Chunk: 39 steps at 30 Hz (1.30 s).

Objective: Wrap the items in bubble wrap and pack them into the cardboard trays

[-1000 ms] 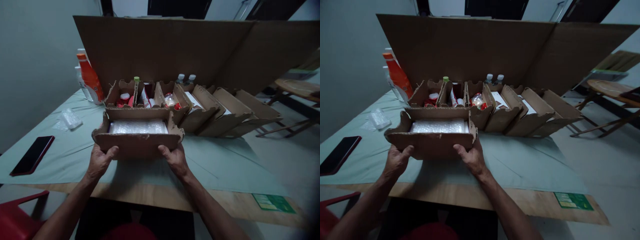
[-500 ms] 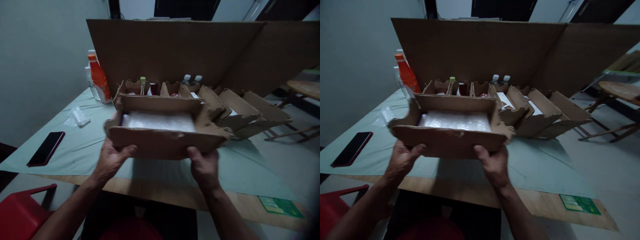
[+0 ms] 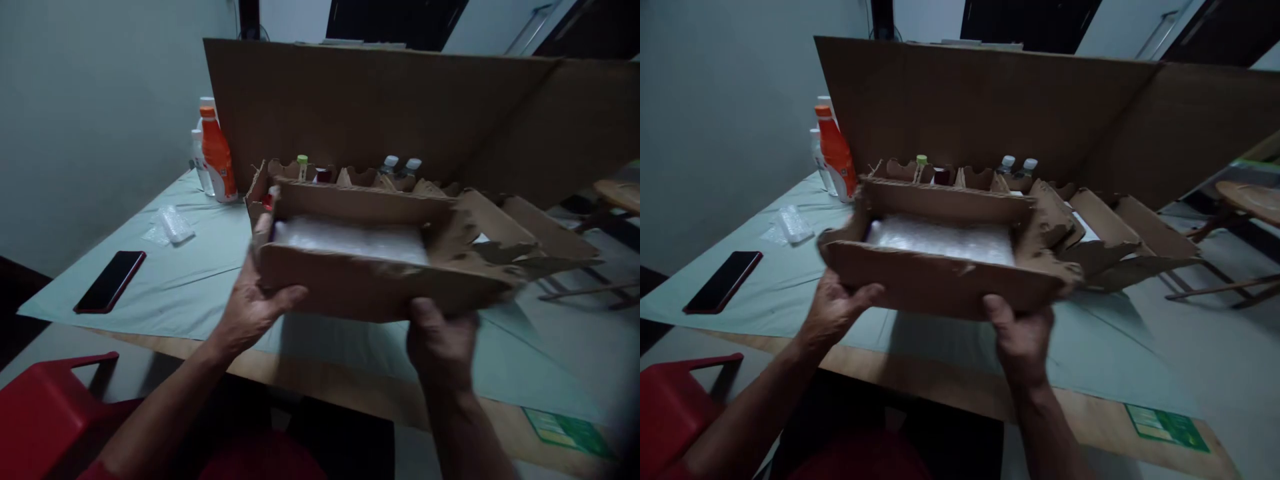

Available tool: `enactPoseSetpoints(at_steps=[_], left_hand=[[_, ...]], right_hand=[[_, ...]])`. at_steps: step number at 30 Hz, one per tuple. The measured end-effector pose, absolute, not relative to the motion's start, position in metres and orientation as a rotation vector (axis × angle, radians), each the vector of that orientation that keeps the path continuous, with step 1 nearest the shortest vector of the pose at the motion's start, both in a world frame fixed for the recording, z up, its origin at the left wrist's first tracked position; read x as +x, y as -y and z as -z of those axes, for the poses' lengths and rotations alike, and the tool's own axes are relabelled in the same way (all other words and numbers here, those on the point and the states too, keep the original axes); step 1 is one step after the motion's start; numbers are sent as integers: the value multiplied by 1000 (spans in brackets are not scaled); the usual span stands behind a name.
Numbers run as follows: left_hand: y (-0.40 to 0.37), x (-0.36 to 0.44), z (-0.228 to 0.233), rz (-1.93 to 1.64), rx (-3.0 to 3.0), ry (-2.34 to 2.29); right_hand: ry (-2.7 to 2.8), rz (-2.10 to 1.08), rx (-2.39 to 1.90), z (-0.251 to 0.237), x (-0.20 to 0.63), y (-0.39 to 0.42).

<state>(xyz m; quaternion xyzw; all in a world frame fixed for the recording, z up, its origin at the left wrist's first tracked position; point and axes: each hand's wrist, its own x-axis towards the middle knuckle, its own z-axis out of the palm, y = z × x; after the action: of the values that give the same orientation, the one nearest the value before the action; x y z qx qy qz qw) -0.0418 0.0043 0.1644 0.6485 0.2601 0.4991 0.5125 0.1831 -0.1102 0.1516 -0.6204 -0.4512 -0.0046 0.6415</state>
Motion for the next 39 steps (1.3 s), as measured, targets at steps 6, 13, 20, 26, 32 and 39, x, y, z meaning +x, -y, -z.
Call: enactPoseSetpoints(at_steps=[6, 13, 20, 26, 32, 39], left_hand=[[-5, -142, -136, -1457, 1494, -1321], [-23, -185, -114, -1598, 1471, -1624], [-17, -171, -84, -1755, 1344, -1677], [-27, -140, -76, -1886, 1275, -1558], [-79, -103, -71, -1904, 1335, -1525], [-117, -59, -84, -1716, 1403, -1535]], right_hand=[[1210, -542, -1121, -135, 102, 22], [1410, -865, -971, -96, 52, -87], [1636, -752, -1159, -90, 29, -121], [1585, -603, -1427, -53, 15, -114], [1784, -524, -1531, -14, 16, -98], [1903, -343, -1661, -19, 24, -94]])
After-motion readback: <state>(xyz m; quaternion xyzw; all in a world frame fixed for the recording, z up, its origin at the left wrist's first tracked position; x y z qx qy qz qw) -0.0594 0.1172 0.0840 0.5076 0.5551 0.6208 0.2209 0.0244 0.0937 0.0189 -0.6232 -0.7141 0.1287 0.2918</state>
